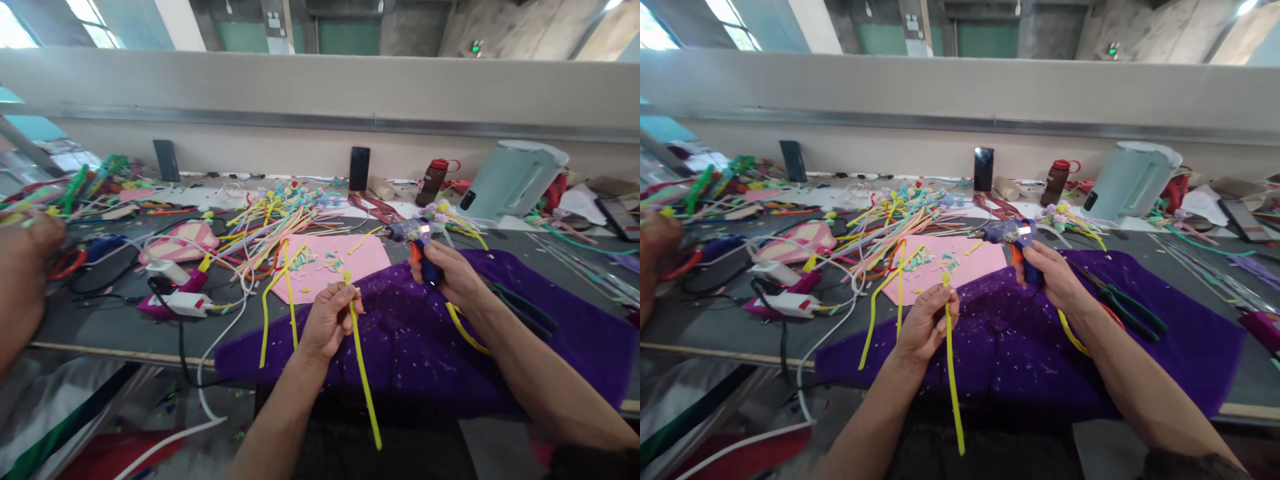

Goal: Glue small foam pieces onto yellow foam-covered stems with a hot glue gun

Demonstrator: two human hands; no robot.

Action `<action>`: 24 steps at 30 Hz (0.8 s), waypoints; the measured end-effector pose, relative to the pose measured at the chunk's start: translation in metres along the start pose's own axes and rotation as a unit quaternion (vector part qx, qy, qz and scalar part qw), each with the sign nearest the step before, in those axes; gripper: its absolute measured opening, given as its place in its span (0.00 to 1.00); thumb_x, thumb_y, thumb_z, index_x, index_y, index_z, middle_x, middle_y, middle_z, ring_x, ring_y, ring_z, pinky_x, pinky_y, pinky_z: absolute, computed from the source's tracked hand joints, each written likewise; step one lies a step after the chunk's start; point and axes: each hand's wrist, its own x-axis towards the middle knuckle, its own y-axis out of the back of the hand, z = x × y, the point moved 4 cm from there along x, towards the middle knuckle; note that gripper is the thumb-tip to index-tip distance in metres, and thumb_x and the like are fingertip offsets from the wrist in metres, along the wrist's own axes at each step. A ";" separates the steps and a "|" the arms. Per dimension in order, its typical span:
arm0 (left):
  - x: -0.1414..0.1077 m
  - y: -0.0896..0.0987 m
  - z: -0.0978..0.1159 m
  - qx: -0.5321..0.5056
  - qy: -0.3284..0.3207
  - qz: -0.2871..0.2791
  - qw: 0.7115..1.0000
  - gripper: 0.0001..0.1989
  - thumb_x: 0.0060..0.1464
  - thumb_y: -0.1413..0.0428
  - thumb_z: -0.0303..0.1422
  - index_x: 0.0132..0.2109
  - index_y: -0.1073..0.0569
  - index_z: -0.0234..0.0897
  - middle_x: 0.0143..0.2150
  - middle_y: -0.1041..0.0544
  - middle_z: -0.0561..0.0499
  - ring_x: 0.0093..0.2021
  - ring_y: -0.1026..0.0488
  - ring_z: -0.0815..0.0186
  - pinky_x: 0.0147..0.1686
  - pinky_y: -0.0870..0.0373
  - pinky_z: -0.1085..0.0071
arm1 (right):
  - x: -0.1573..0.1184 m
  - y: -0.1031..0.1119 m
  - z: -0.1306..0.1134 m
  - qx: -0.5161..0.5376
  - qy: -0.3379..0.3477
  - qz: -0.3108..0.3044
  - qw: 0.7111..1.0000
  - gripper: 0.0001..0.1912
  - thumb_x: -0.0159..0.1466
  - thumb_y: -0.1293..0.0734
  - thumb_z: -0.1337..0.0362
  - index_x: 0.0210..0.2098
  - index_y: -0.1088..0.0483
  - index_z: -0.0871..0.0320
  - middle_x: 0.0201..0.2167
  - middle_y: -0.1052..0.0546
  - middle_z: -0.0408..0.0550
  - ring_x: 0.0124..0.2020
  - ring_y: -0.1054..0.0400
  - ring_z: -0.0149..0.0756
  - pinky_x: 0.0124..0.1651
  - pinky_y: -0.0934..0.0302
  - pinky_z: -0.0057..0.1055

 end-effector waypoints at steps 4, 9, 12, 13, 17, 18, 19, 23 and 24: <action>-0.001 0.001 -0.001 0.004 -0.006 0.000 1.000 0.10 0.46 0.42 0.36 0.28 0.31 0.32 0.19 0.28 0.56 0.11 0.42 0.81 0.10 0.50 0.84 | -0.024 -0.011 -0.005 -0.024 -0.003 -0.048 0.999 0.09 0.55 0.35 0.60 0.32 0.32 0.60 0.28 0.26 0.49 0.24 0.32 0.34 0.26 0.38 0.30; -0.003 -0.001 -0.002 0.060 -0.032 0.017 0.998 0.10 0.46 0.41 0.36 0.27 0.31 0.33 0.20 0.27 0.55 0.12 0.40 0.80 0.11 0.48 0.83 | -0.047 -0.013 -0.010 -0.088 0.020 -0.044 0.995 0.10 0.54 0.33 0.61 0.34 0.31 0.59 0.25 0.25 0.48 0.19 0.35 0.32 0.20 0.42 0.28; -0.003 -0.002 -0.001 0.100 -0.057 0.029 0.993 0.10 0.46 0.41 0.36 0.27 0.31 0.33 0.21 0.27 0.55 0.13 0.39 0.80 0.12 0.46 0.83 | -0.055 -0.013 -0.011 -0.148 0.053 -0.035 0.987 0.09 0.54 0.33 0.61 0.34 0.31 0.59 0.26 0.25 0.47 0.20 0.34 0.32 0.24 0.39 0.29; -0.002 -0.003 -0.001 0.110 -0.065 0.033 0.991 0.11 0.46 0.41 0.37 0.27 0.31 0.33 0.21 0.27 0.55 0.13 0.39 0.79 0.12 0.46 0.82 | -0.057 -0.013 -0.011 -0.178 0.066 -0.029 0.981 0.09 0.55 0.33 0.62 0.34 0.31 0.59 0.27 0.25 0.47 0.20 0.34 0.31 0.26 0.39 0.30; -0.002 -0.003 0.000 0.151 -0.081 0.049 0.984 0.12 0.46 0.42 0.38 0.26 0.31 0.33 0.21 0.28 0.55 0.13 0.39 0.79 0.12 0.46 0.81 | -0.066 -0.011 -0.008 -0.297 0.103 0.017 0.949 0.07 0.57 0.35 0.63 0.33 0.30 0.59 0.28 0.25 0.47 0.24 0.34 0.32 0.29 0.38 0.29; -0.002 -0.002 0.000 0.163 -0.083 0.053 0.982 0.12 0.46 0.42 0.39 0.26 0.31 0.33 0.21 0.28 0.55 0.14 0.39 0.79 0.13 0.45 0.81 | -0.069 -0.011 -0.007 -0.315 0.110 0.022 0.943 0.07 0.57 0.35 0.62 0.34 0.29 0.59 0.28 0.25 0.46 0.25 0.33 0.32 0.29 0.39 0.28; -0.002 -0.002 0.000 0.175 -0.084 0.056 0.979 0.12 0.46 0.42 0.39 0.26 0.31 0.33 0.21 0.28 0.55 0.14 0.39 0.78 0.13 0.45 0.81 | -0.071 -0.011 -0.006 -0.327 0.117 0.024 0.937 0.08 0.57 0.35 0.62 0.35 0.29 0.59 0.29 0.25 0.46 0.26 0.33 0.32 0.29 0.39 0.28; -0.002 -0.001 -0.001 0.217 -0.092 0.068 0.969 0.11 0.48 0.43 0.38 0.28 0.30 0.33 0.22 0.27 0.54 0.15 0.37 0.78 0.15 0.43 0.80 | -0.076 -0.012 -0.002 -0.357 0.135 0.003 0.924 0.10 0.58 0.36 0.62 0.38 0.30 0.57 0.26 0.26 0.44 0.26 0.33 0.33 0.30 0.39 0.28; -0.002 0.000 -0.001 0.226 -0.095 0.071 0.967 0.11 0.48 0.44 0.38 0.28 0.30 0.33 0.23 0.27 0.54 0.15 0.37 0.78 0.15 0.42 0.80 | -0.077 -0.013 -0.001 -0.360 0.141 0.000 0.922 0.09 0.59 0.36 0.62 0.38 0.30 0.57 0.25 0.26 0.44 0.26 0.33 0.34 0.29 0.39 0.28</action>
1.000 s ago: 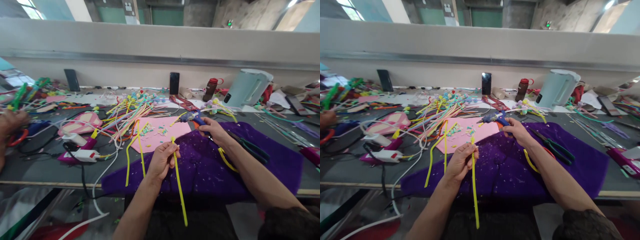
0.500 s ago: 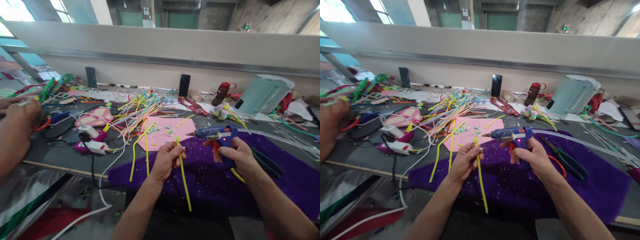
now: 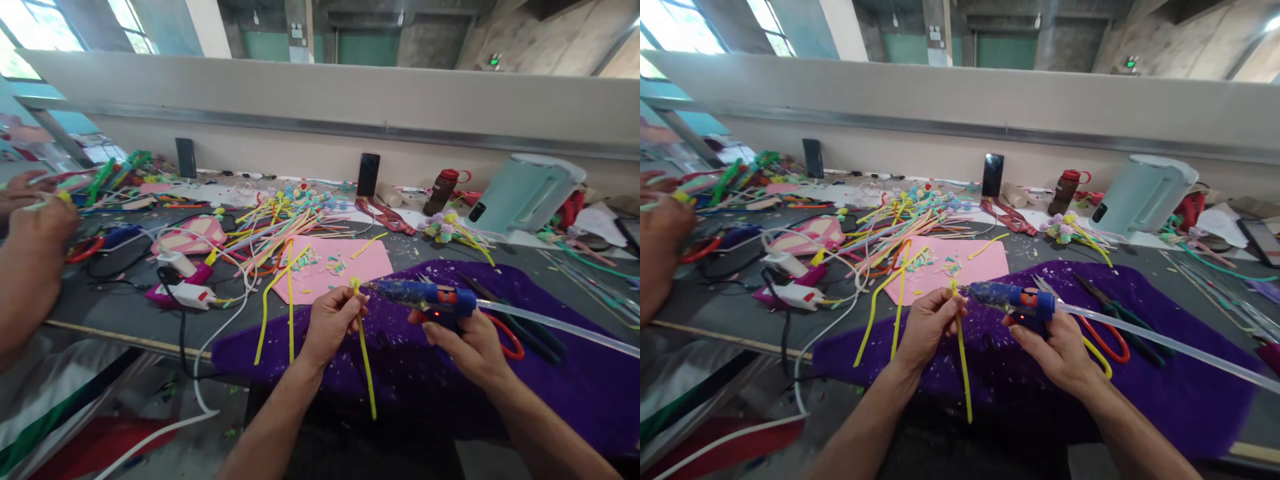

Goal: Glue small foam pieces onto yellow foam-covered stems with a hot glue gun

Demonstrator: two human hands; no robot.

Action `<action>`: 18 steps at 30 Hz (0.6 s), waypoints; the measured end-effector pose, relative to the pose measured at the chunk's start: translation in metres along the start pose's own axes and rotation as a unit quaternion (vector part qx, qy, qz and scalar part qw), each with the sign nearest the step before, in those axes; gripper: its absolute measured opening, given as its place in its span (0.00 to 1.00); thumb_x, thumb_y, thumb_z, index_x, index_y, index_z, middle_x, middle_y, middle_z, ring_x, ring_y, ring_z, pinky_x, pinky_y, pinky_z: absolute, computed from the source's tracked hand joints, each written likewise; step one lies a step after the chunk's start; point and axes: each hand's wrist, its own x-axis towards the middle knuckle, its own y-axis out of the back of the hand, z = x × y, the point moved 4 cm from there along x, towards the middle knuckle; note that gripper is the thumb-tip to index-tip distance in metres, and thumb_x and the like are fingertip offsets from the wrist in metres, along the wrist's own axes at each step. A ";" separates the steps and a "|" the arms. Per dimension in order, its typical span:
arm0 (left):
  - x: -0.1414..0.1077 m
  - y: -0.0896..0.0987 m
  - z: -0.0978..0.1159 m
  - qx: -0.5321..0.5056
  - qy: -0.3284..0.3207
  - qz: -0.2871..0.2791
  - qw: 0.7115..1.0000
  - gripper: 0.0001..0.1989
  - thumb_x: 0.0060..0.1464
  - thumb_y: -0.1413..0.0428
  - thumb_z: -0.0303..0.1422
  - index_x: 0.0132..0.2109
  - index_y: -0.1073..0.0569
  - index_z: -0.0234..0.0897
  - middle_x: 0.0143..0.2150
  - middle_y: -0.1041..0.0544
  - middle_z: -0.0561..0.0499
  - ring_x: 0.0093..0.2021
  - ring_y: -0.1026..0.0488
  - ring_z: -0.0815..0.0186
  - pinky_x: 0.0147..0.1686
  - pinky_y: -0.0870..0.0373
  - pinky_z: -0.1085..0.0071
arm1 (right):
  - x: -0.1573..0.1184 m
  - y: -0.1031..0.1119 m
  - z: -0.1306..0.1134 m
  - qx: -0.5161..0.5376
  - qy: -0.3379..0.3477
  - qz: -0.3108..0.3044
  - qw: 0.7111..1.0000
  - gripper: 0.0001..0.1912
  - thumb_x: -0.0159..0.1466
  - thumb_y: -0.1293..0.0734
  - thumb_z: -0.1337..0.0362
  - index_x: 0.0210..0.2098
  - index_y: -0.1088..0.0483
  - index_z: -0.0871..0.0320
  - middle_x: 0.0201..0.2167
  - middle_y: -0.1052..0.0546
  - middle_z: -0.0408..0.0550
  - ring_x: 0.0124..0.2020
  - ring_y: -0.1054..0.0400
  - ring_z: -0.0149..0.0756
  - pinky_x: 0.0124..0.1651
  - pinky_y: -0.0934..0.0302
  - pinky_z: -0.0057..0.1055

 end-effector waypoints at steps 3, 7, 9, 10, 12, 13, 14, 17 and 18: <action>0.000 0.000 0.000 0.021 -0.009 0.007 1.000 0.10 0.49 0.44 0.38 0.28 0.30 0.34 0.23 0.28 0.54 0.16 0.37 0.77 0.16 0.41 0.80 | -0.001 -0.001 0.000 -0.020 0.018 0.007 1.000 0.08 0.59 0.37 0.62 0.36 0.30 0.57 0.26 0.26 0.45 0.27 0.32 0.34 0.31 0.39 0.29; 0.000 0.000 0.000 0.033 -0.022 0.008 0.999 0.10 0.49 0.45 0.37 0.29 0.29 0.34 0.23 0.28 0.55 0.16 0.37 0.77 0.17 0.40 0.80 | -0.001 -0.002 0.000 -0.076 0.038 0.017 0.996 0.09 0.59 0.38 0.60 0.35 0.30 0.58 0.29 0.26 0.47 0.30 0.32 0.36 0.34 0.38 0.31; 0.000 0.000 0.000 0.036 -0.020 0.007 0.999 0.10 0.49 0.45 0.37 0.28 0.30 0.34 0.23 0.28 0.55 0.17 0.37 0.77 0.17 0.40 0.80 | -0.001 -0.002 -0.001 -0.113 0.052 0.025 0.992 0.10 0.59 0.38 0.60 0.35 0.30 0.59 0.30 0.26 0.48 0.31 0.31 0.37 0.35 0.38 0.32; 0.000 -0.001 0.000 0.038 -0.019 0.006 0.999 0.10 0.49 0.45 0.37 0.28 0.30 0.34 0.23 0.28 0.54 0.17 0.37 0.77 0.17 0.40 0.80 | -0.001 -0.002 -0.002 -0.130 0.058 0.029 0.989 0.10 0.59 0.38 0.59 0.35 0.30 0.59 0.30 0.26 0.48 0.32 0.31 0.38 0.35 0.38 0.32; -0.001 -0.001 0.000 0.040 -0.016 0.006 0.999 0.10 0.50 0.46 0.38 0.29 0.30 0.34 0.23 0.28 0.54 0.17 0.37 0.77 0.17 0.40 0.80 | -0.002 -0.003 -0.002 -0.154 0.061 0.030 0.986 0.11 0.59 0.38 0.59 0.34 0.30 0.58 0.28 0.26 0.49 0.32 0.31 0.40 0.35 0.38 0.33; -0.001 -0.001 0.000 0.040 -0.016 0.006 0.999 0.10 0.50 0.46 0.38 0.29 0.30 0.34 0.23 0.28 0.54 0.17 0.37 0.76 0.17 0.40 0.80 | -0.003 -0.003 -0.001 -0.159 0.059 0.029 0.985 0.11 0.59 0.39 0.58 0.34 0.30 0.58 0.28 0.26 0.49 0.33 0.31 0.41 0.35 0.38 0.34; -0.001 -0.001 0.001 0.039 -0.017 0.007 0.999 0.10 0.49 0.46 0.38 0.29 0.30 0.34 0.23 0.28 0.54 0.17 0.37 0.76 0.17 0.40 0.80 | -0.003 -0.003 -0.001 -0.163 0.056 0.029 0.985 0.11 0.59 0.39 0.58 0.34 0.30 0.58 0.27 0.26 0.49 0.33 0.31 0.42 0.35 0.38 0.34; -0.001 -0.002 0.002 0.031 -0.020 0.007 0.999 0.11 0.49 0.45 0.38 0.28 0.30 0.34 0.23 0.28 0.54 0.16 0.38 0.76 0.17 0.41 0.79 | -0.004 -0.003 0.001 -0.167 0.046 0.035 0.984 0.12 0.59 0.39 0.57 0.36 0.30 0.58 0.27 0.27 0.50 0.35 0.32 0.44 0.35 0.38 0.36; -0.001 -0.002 0.002 0.028 -0.019 0.007 0.999 0.11 0.48 0.45 0.39 0.28 0.30 0.34 0.22 0.28 0.54 0.16 0.38 0.76 0.17 0.41 0.79 | -0.004 -0.003 0.001 -0.167 0.045 0.036 0.984 0.12 0.59 0.39 0.57 0.36 0.31 0.58 0.27 0.27 0.50 0.35 0.32 0.45 0.35 0.38 0.36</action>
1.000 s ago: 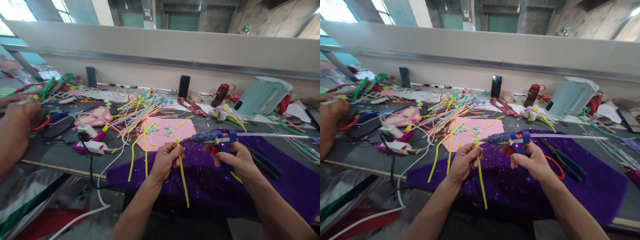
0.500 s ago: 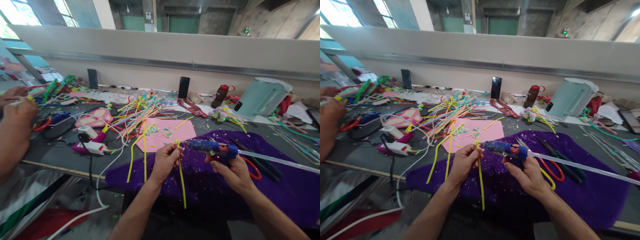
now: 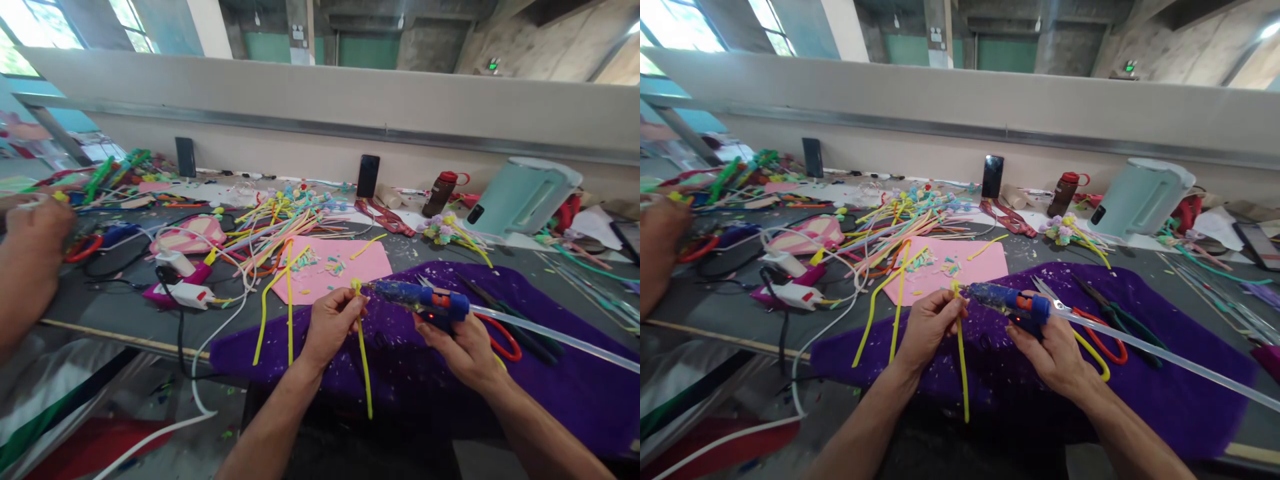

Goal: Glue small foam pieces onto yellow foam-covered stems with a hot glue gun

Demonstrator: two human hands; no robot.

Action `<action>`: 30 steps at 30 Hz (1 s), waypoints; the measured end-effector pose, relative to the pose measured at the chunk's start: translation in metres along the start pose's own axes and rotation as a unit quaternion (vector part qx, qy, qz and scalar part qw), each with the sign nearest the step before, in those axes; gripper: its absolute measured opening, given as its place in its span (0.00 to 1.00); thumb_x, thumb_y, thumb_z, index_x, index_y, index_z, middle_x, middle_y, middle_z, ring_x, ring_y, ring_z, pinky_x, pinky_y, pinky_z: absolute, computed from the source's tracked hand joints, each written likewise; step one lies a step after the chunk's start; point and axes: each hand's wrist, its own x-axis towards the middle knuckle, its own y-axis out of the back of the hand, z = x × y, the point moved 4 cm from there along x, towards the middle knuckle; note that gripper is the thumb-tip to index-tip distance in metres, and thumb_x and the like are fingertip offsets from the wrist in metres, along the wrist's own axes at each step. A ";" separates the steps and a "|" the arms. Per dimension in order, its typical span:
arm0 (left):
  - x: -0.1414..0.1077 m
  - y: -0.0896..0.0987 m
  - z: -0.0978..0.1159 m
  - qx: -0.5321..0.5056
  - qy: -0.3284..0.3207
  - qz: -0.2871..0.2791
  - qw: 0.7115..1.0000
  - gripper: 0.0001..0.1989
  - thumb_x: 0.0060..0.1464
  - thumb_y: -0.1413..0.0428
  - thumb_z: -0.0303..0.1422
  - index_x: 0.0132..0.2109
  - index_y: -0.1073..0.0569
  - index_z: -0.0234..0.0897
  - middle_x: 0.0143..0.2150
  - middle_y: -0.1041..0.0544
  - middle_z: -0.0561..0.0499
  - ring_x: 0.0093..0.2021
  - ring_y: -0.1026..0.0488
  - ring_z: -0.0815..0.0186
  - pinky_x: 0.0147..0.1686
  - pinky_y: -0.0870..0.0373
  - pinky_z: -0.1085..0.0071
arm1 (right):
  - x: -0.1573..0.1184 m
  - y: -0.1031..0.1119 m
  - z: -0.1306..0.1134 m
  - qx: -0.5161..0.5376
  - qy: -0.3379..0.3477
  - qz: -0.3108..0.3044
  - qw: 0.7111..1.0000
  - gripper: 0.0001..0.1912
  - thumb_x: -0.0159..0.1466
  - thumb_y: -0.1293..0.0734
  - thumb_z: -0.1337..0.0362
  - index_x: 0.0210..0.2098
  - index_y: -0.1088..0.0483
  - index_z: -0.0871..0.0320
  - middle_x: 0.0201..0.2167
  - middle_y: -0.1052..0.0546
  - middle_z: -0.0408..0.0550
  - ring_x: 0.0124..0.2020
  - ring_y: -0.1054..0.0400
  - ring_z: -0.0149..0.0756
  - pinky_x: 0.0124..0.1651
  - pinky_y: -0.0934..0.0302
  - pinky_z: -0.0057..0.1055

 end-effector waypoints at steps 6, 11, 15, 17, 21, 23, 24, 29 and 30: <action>0.000 0.000 0.000 0.002 0.001 -0.001 1.000 0.11 0.48 0.45 0.39 0.27 0.30 0.34 0.22 0.28 0.54 0.16 0.38 0.76 0.17 0.41 0.79 | 0.002 0.000 -0.002 -0.006 0.018 0.008 1.000 0.12 0.59 0.39 0.58 0.40 0.32 0.56 0.31 0.27 0.50 0.37 0.32 0.44 0.36 0.38 0.35; 0.000 0.000 -0.001 0.005 -0.005 -0.004 1.000 0.11 0.49 0.45 0.38 0.28 0.30 0.34 0.23 0.28 0.54 0.16 0.38 0.76 0.17 0.41 0.79 | 0.003 0.001 -0.004 -0.009 0.035 0.008 0.999 0.13 0.60 0.39 0.59 0.42 0.33 0.58 0.36 0.27 0.53 0.37 0.32 0.44 0.35 0.38 0.34; 0.000 -0.001 0.000 0.006 -0.003 -0.006 1.000 0.11 0.49 0.45 0.38 0.28 0.30 0.34 0.23 0.28 0.54 0.16 0.38 0.76 0.17 0.41 0.79 | 0.004 0.001 -0.005 -0.008 0.035 0.008 0.999 0.12 0.60 0.40 0.59 0.41 0.33 0.58 0.36 0.27 0.52 0.37 0.32 0.43 0.34 0.38 0.34; 0.000 -0.001 0.000 0.006 -0.005 -0.006 1.000 0.11 0.49 0.45 0.38 0.28 0.30 0.34 0.22 0.29 0.55 0.16 0.38 0.76 0.17 0.41 0.79 | 0.004 0.001 -0.005 -0.009 0.030 0.003 1.000 0.12 0.60 0.40 0.60 0.40 0.33 0.57 0.35 0.27 0.52 0.37 0.32 0.43 0.34 0.38 0.34; 0.000 -0.001 0.000 0.002 -0.004 -0.005 1.000 0.11 0.48 0.45 0.39 0.28 0.30 0.34 0.22 0.29 0.55 0.16 0.38 0.76 0.17 0.42 0.79 | 0.004 0.001 -0.005 -0.001 0.033 0.006 0.999 0.11 0.60 0.39 0.60 0.40 0.33 0.57 0.35 0.28 0.51 0.36 0.32 0.43 0.34 0.38 0.34; 0.000 -0.001 -0.001 0.003 -0.003 -0.005 1.000 0.11 0.48 0.45 0.39 0.28 0.30 0.34 0.22 0.28 0.54 0.16 0.38 0.76 0.17 0.42 0.79 | 0.005 0.000 -0.004 0.002 0.035 0.010 0.999 0.11 0.60 0.40 0.60 0.41 0.34 0.58 0.34 0.28 0.51 0.35 0.32 0.42 0.34 0.38 0.34; 0.000 -0.001 -0.001 0.004 -0.004 -0.005 1.000 0.11 0.48 0.44 0.39 0.28 0.30 0.34 0.22 0.28 0.54 0.16 0.38 0.76 0.17 0.42 0.79 | 0.005 0.000 -0.004 0.002 0.035 0.009 0.999 0.12 0.60 0.40 0.60 0.41 0.34 0.58 0.34 0.28 0.51 0.35 0.32 0.42 0.34 0.38 0.35; 0.000 0.000 0.000 0.003 -0.006 0.001 1.000 0.11 0.48 0.44 0.39 0.27 0.30 0.34 0.21 0.29 0.55 0.16 0.38 0.76 0.17 0.41 0.79 | 0.005 0.000 -0.004 -0.006 0.040 -0.010 0.999 0.14 0.60 0.39 0.60 0.44 0.35 0.58 0.37 0.29 0.52 0.36 0.33 0.42 0.36 0.38 0.35; 0.000 0.000 0.000 0.003 -0.004 0.002 1.000 0.11 0.48 0.44 0.39 0.27 0.30 0.34 0.21 0.29 0.55 0.16 0.38 0.76 0.17 0.41 0.79 | 0.005 0.000 -0.004 -0.007 0.041 -0.013 0.999 0.14 0.60 0.39 0.60 0.45 0.36 0.58 0.38 0.29 0.52 0.36 0.33 0.42 0.37 0.38 0.35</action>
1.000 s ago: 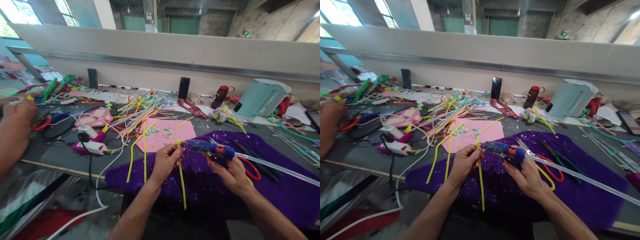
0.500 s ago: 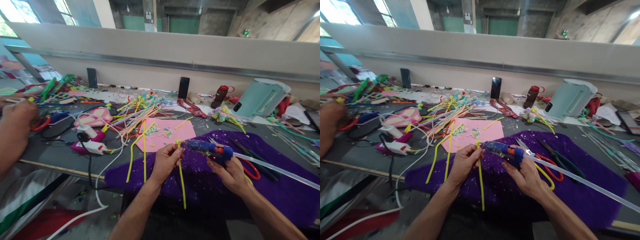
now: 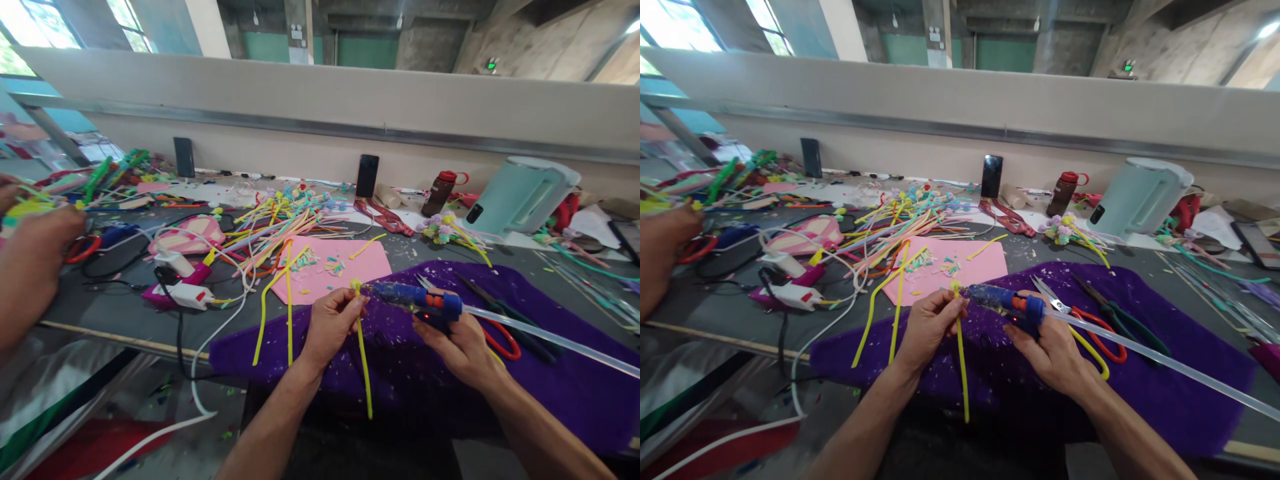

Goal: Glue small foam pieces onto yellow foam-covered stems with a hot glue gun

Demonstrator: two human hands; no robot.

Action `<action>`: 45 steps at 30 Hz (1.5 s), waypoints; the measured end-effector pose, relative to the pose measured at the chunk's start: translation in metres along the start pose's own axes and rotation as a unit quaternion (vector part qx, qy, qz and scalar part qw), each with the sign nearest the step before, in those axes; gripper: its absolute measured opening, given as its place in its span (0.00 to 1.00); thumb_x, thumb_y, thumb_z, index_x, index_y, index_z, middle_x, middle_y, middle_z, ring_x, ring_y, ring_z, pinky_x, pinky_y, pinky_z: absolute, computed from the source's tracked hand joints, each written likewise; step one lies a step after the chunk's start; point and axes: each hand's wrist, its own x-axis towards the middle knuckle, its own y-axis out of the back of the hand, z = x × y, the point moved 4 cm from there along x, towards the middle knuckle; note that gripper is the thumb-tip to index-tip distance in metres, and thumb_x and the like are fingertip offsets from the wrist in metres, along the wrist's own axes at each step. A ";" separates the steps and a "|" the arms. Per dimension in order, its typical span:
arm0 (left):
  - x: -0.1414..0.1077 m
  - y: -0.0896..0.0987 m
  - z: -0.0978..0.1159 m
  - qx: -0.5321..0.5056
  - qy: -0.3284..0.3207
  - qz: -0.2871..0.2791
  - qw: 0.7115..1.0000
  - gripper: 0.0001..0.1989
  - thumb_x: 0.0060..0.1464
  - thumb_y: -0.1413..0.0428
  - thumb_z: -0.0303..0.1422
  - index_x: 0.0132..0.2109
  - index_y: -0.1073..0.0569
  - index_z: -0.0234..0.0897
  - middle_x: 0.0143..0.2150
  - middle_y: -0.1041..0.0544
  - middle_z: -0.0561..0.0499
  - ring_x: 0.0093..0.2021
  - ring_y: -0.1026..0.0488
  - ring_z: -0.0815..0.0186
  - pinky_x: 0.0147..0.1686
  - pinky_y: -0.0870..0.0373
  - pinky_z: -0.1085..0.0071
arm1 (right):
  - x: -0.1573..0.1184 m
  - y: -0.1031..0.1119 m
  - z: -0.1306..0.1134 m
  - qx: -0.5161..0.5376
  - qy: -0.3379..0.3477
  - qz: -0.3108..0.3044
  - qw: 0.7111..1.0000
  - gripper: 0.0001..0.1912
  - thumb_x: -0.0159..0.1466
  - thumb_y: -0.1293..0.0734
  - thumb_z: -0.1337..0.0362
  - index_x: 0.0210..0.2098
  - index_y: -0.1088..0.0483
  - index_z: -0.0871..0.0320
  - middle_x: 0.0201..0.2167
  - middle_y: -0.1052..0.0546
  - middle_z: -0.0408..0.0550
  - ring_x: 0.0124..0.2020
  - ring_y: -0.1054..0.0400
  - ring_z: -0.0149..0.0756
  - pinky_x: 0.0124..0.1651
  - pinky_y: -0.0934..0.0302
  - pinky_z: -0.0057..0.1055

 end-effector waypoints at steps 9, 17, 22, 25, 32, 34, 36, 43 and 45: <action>0.000 0.000 0.000 0.002 0.008 -0.002 1.000 0.11 0.47 0.44 0.39 0.27 0.30 0.34 0.21 0.29 0.55 0.16 0.38 0.76 0.17 0.42 0.79 | -0.001 0.001 -0.001 -0.002 0.010 0.011 1.000 0.13 0.60 0.39 0.61 0.45 0.37 0.56 0.38 0.30 0.50 0.36 0.34 0.41 0.37 0.39 0.35; 0.000 0.000 0.000 0.031 -0.010 0.004 0.999 0.10 0.49 0.45 0.38 0.27 0.29 0.35 0.22 0.28 0.55 0.16 0.37 0.76 0.18 0.41 0.79 | 0.001 0.002 -0.004 0.002 0.013 0.005 1.000 0.13 0.60 0.40 0.61 0.44 0.36 0.57 0.38 0.30 0.51 0.36 0.34 0.41 0.37 0.39 0.35; 0.000 0.001 -0.001 0.036 -0.008 0.008 0.999 0.09 0.49 0.46 0.37 0.29 0.29 0.35 0.23 0.28 0.55 0.17 0.36 0.75 0.18 0.40 0.78 | 0.000 0.001 -0.003 0.015 0.016 -0.012 1.000 0.12 0.60 0.39 0.61 0.43 0.37 0.57 0.38 0.31 0.51 0.35 0.34 0.39 0.37 0.39 0.34; 0.000 0.001 -0.001 0.033 -0.008 0.006 0.999 0.10 0.49 0.46 0.38 0.28 0.29 0.35 0.23 0.29 0.55 0.17 0.37 0.76 0.18 0.41 0.78 | -0.001 0.001 0.001 0.012 0.009 0.004 1.000 0.14 0.60 0.39 0.60 0.45 0.38 0.57 0.39 0.31 0.51 0.36 0.34 0.41 0.37 0.39 0.35; 0.000 0.001 -0.002 0.023 -0.006 0.001 1.000 0.11 0.49 0.45 0.39 0.27 0.30 0.35 0.22 0.29 0.55 0.16 0.38 0.76 0.18 0.41 0.78 | 0.000 0.000 0.002 0.019 0.008 -0.003 1.000 0.12 0.60 0.39 0.61 0.43 0.35 0.58 0.40 0.30 0.51 0.37 0.34 0.40 0.36 0.40 0.33; 0.000 0.001 -0.002 0.025 -0.008 0.003 1.000 0.11 0.49 0.45 0.39 0.28 0.30 0.34 0.23 0.29 0.55 0.17 0.37 0.76 0.18 0.41 0.79 | -0.001 -0.001 0.003 0.028 0.006 -0.011 1.000 0.12 0.60 0.39 0.61 0.42 0.34 0.58 0.39 0.29 0.51 0.36 0.34 0.39 0.36 0.40 0.33; 0.000 0.002 -0.003 0.021 -0.004 0.006 1.000 0.11 0.49 0.45 0.39 0.28 0.30 0.34 0.22 0.29 0.55 0.17 0.37 0.76 0.18 0.41 0.79 | -0.002 0.000 0.005 0.040 -0.009 -0.006 0.999 0.11 0.60 0.38 0.60 0.40 0.33 0.59 0.37 0.29 0.50 0.34 0.34 0.38 0.35 0.40 0.32; 0.001 0.003 -0.001 -0.024 0.025 0.005 0.999 0.12 0.48 0.44 0.39 0.26 0.31 0.34 0.21 0.28 0.55 0.15 0.38 0.77 0.16 0.43 0.80 | 0.033 0.006 0.020 0.218 -0.184 -0.017 0.958 0.11 0.57 0.37 0.57 0.30 0.34 0.60 0.19 0.31 0.42 0.22 0.36 0.30 0.27 0.41 0.27; 0.002 0.003 0.000 -0.062 0.039 -0.002 0.997 0.12 0.47 0.43 0.38 0.26 0.31 0.33 0.21 0.28 0.55 0.14 0.39 0.78 0.14 0.44 0.80 | 0.049 -0.001 0.028 0.284 -0.229 -0.034 0.931 0.13 0.55 0.35 0.55 0.28 0.36 0.59 0.18 0.31 0.41 0.18 0.37 0.28 0.22 0.43 0.25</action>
